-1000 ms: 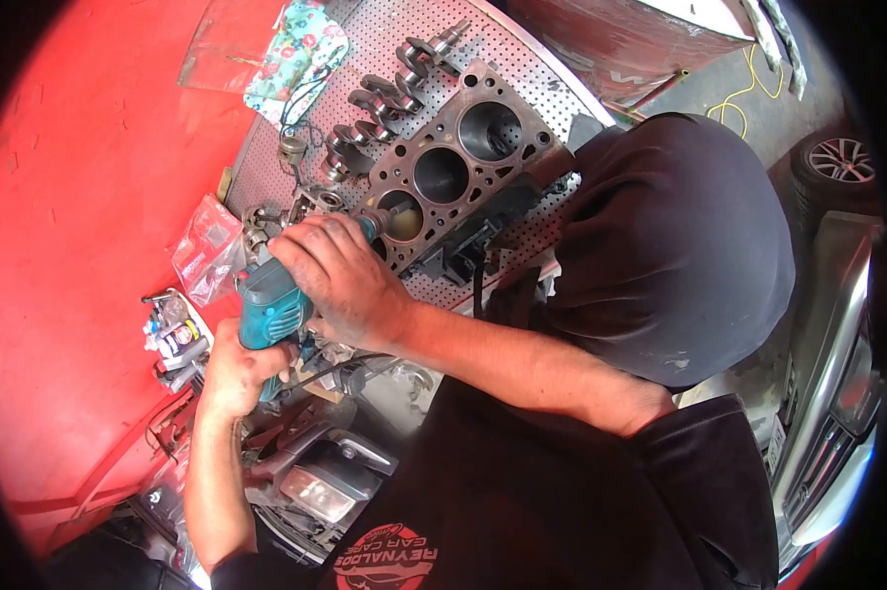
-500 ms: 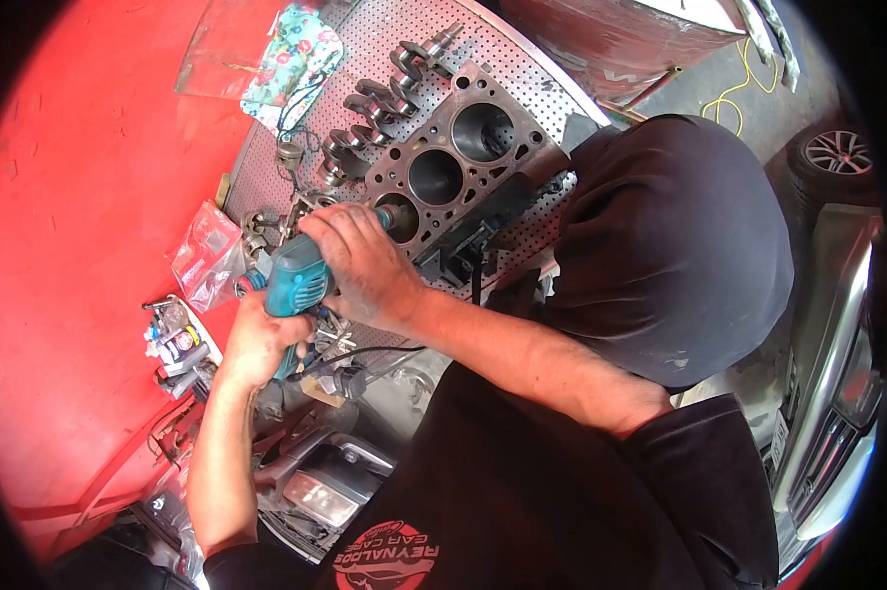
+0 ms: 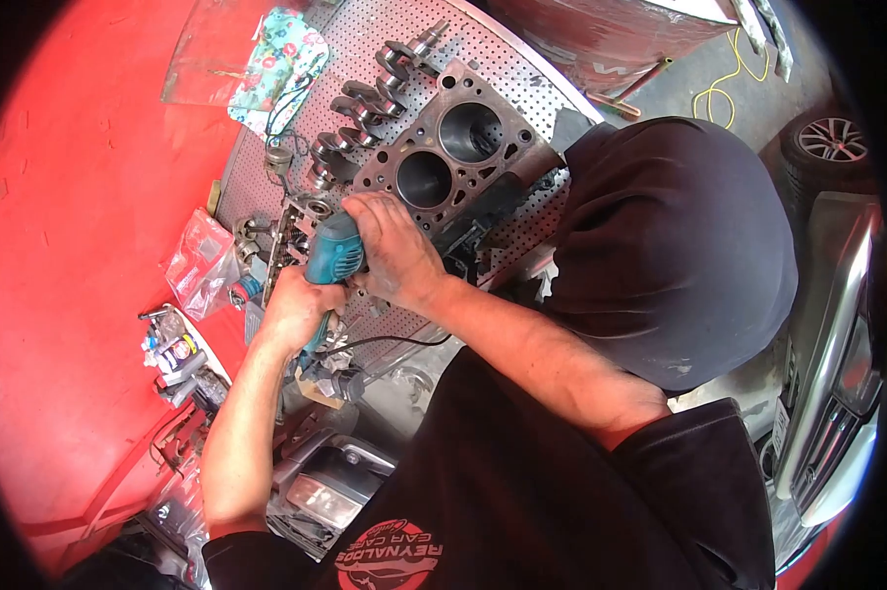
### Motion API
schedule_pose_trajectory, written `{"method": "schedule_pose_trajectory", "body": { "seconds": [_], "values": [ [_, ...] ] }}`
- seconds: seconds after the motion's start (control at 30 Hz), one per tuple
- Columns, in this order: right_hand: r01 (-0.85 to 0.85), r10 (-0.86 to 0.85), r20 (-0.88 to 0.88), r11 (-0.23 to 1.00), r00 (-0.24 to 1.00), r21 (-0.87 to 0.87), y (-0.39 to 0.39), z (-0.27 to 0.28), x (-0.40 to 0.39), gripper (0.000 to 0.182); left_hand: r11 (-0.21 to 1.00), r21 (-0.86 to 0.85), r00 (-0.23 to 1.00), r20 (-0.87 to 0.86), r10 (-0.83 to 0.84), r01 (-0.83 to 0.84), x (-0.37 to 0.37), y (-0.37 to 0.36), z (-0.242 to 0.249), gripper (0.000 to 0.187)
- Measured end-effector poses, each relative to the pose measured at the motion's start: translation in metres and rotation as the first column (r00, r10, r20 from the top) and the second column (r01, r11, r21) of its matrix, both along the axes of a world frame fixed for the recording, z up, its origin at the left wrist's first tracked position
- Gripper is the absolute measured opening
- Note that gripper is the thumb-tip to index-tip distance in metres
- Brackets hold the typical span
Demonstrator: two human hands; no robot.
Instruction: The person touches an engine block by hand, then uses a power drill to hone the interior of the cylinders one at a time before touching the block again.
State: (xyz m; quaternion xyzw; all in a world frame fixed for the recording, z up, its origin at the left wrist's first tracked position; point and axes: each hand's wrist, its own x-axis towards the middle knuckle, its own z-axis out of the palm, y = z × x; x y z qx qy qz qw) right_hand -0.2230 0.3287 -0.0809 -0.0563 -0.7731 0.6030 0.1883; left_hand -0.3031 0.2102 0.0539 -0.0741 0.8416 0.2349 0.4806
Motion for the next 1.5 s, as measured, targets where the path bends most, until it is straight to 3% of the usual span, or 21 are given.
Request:
{"method": "schedule_pose_trajectory", "body": {
  "seconds": [0.4, 0.73, 0.9, 1.17, 1.5],
  "values": [
    [-0.051, 0.052, 0.079, 0.999, 0.996, -0.013, 0.001, -0.007, 0.001, 0.100, 0.999, -0.047, 1.000, 0.008, -0.001, 0.001, -0.003, 0.001, -0.008, 0.015],
    [0.011, -0.010, 0.017, 1.000, 1.000, -0.003, -0.003, -0.004, 0.000, 0.095, 0.999, -0.001, 0.999, 0.013, 0.034, -0.034, -0.001, 0.003, -0.004, 0.017],
    [0.060, -0.059, -0.060, 0.998, 0.996, 0.006, -0.018, 0.015, -0.004, 0.089, 0.997, 0.047, 0.998, -0.022, 0.067, -0.065, 0.008, -0.010, 0.023, 0.019],
    [0.001, -0.002, -0.184, 1.000, 0.983, -0.005, -0.025, 0.062, 0.000, 0.090, 0.999, -0.020, 0.992, -0.122, 0.038, -0.040, 0.024, -0.021, 0.088, 0.016],
    [-0.049, 0.034, -0.254, 0.997, 0.967, -0.056, -0.021, 0.086, -0.003, 0.084, 0.997, -0.013, 0.986, -0.148, 0.074, -0.077, 0.029, -0.027, 0.117, 0.018]
  ]
}}
